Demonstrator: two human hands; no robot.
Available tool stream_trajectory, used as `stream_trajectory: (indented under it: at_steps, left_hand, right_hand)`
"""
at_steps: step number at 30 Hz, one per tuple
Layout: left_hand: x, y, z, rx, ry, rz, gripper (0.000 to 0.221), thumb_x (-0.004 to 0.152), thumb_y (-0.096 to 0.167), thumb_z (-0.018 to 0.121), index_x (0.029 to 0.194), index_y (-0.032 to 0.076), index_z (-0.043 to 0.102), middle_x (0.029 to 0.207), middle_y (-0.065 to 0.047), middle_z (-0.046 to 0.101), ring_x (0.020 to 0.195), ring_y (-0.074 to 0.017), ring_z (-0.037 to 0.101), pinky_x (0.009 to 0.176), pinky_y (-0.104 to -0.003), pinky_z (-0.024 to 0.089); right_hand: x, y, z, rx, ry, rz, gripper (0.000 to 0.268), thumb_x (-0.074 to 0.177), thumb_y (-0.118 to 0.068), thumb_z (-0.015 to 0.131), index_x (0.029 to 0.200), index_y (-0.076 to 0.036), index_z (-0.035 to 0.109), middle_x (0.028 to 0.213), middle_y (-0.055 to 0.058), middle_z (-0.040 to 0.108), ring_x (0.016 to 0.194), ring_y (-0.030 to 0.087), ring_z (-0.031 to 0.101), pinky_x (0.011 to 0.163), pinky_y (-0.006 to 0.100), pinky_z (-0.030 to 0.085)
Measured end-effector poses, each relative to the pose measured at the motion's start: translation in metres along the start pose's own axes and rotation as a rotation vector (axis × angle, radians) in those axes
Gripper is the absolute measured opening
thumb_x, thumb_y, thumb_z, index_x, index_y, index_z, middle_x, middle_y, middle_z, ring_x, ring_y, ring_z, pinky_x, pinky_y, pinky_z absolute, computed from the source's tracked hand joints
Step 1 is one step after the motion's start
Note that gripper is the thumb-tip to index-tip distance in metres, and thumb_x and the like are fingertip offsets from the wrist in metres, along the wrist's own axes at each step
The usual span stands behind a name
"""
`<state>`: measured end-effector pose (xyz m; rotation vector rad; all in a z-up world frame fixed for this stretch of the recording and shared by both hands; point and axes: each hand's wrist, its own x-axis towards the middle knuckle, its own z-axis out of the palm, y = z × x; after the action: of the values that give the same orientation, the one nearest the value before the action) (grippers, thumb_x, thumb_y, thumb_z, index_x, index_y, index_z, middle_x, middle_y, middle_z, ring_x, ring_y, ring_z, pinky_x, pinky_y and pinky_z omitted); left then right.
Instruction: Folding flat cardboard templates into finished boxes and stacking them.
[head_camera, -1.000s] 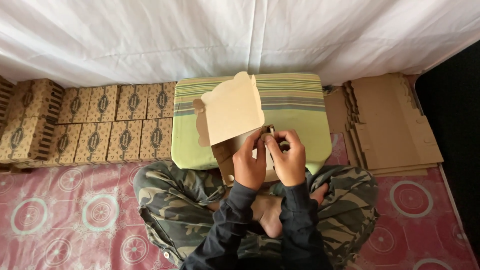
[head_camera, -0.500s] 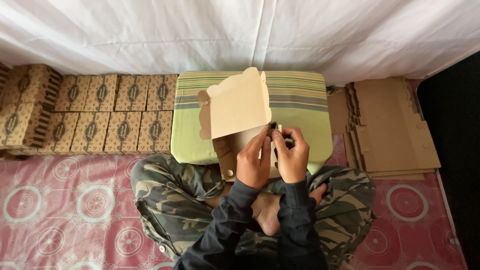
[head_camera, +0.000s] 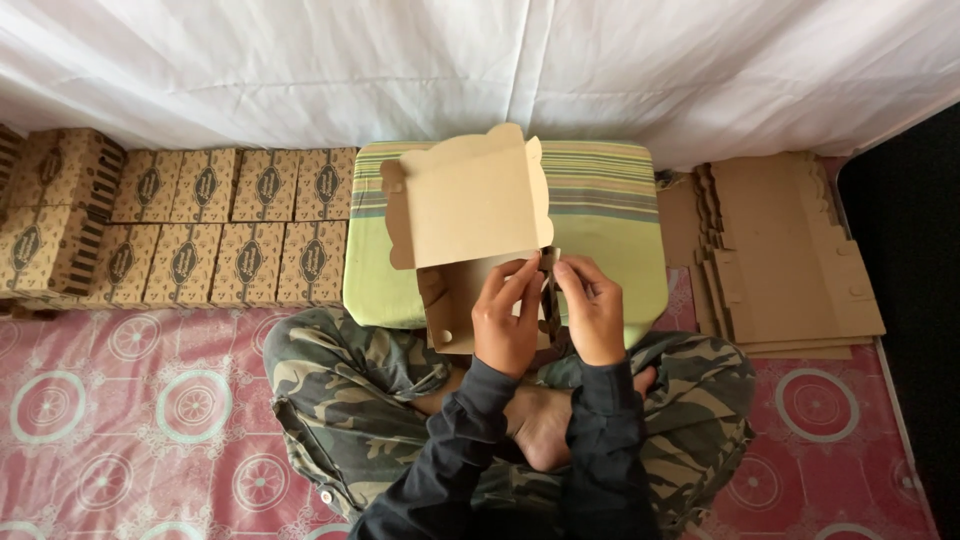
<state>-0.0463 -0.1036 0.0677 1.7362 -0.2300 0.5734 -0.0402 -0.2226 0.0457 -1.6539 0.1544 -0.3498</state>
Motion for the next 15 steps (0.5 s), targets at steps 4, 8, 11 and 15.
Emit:
stream_trajectory:
  at_steps: [4,8,11,15]
  left_hand:
    - [-0.004,-0.012,0.003,-0.099,-0.009,-0.037,0.026,0.102,0.005,0.065,0.127,0.005,0.072,0.109,-0.013,0.069,0.09,-0.0353,0.076,0.072,-0.043,0.069]
    - [-0.007,-0.01,0.004,-0.136,-0.039,-0.082,0.028,0.102,0.006,0.064,0.129,0.004,0.07,0.113,-0.016,0.06,0.092,-0.0381,0.075,0.076,-0.045,0.068]
    - [-0.003,0.0,-0.001,-0.142,-0.097,-0.088,0.033,0.105,0.009,0.056,0.135,0.003,0.066,0.123,-0.018,0.055,0.101,-0.0422,0.072,0.085,-0.051,0.064]
    - [0.0,0.009,-0.005,-0.179,-0.194,-0.042,0.041,0.107,0.01,0.048,0.146,0.0,0.056,0.142,-0.026,0.056,0.129,-0.0503,0.057,0.106,-0.059,0.05]
  right_hand:
    - [-0.001,-0.018,-0.004,-0.057,-0.02,-0.06,0.01,0.101,-0.018,0.073,0.104,-0.01,0.079,0.099,0.012,0.077,0.096,0.023,0.073,0.072,0.042,0.062]
    - [-0.002,-0.024,-0.002,-0.14,-0.013,-0.135,0.006,0.096,-0.014,0.077,0.1,-0.01,0.081,0.1,0.009,0.078,0.095,0.021,0.075,0.076,0.036,0.062]
    - [-0.004,-0.044,0.002,-0.284,-0.016,-0.302,0.009,0.094,-0.009,0.077,0.102,-0.009,0.08,0.101,0.009,0.077,0.094,0.025,0.075,0.076,0.034,0.062]
    - [-0.009,-0.05,0.008,-0.507,0.041,-0.523,0.028,0.086,-0.002,0.08,0.113,-0.009,0.078,0.11,0.009,0.073,0.1,0.026,0.073,0.082,0.035,0.063]
